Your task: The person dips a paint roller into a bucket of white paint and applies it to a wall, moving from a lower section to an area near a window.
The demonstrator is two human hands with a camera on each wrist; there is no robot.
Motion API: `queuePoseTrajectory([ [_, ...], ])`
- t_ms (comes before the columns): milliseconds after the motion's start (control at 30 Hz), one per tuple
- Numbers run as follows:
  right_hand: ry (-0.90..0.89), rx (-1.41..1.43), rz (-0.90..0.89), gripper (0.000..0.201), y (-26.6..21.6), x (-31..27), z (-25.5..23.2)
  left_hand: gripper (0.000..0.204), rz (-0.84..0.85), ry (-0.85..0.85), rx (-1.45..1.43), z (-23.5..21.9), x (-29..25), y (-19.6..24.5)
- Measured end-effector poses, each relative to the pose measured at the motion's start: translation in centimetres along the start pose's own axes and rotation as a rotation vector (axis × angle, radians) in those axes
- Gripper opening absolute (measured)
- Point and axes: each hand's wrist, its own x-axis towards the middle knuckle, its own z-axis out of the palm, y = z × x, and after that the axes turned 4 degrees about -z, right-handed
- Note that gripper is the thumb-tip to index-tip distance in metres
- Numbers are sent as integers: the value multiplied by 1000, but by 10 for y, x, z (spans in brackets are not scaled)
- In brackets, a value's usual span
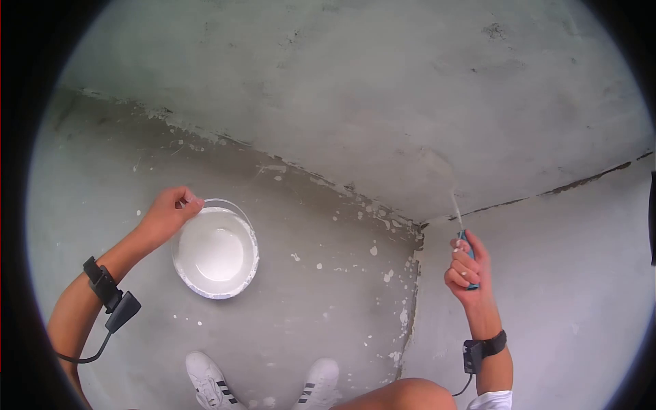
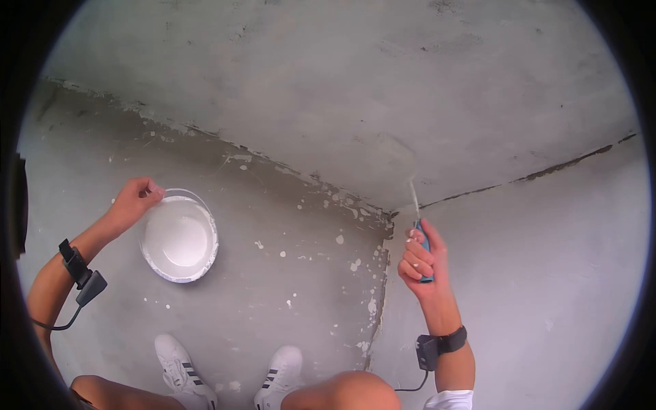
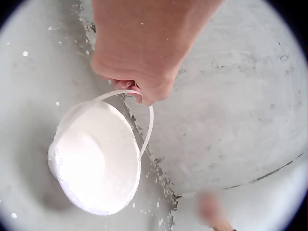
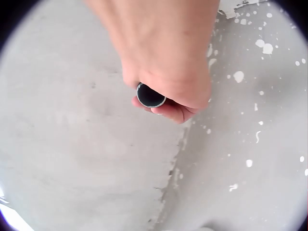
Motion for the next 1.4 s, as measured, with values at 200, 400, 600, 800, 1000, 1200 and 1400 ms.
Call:
queuePoseTrajectory([
  [200, 63, -227, -84, 40, 35, 22, -32, 26, 0, 6, 3, 1, 1, -1],
  [400, 144, -402, -224, 40, 76, 47, -64, 23, -17, -8, 43, -1, -4, 0],
  [600, 82, -109, 38, 37, 125, 69, -94, 25, -9, -15, 9, 1, -2, -3],
  [800, 116, 21, 79, 34, 135, 152, -100, 24, -28, -33, -11, 2, 1, -7],
  [1000, 172, 18, 74, 33, 138, 160, -94, 24, -57, -37, 9, 3, -1, 7],
  [1200, 174, 86, 117, 33, 139, 188, -102, 26, -49, -28, -32, -1, 1, 6],
  [1400, 240, -299, -2, 33, 136, 137, -101, 29, -5, -26, 27, 2, -1, 0],
])
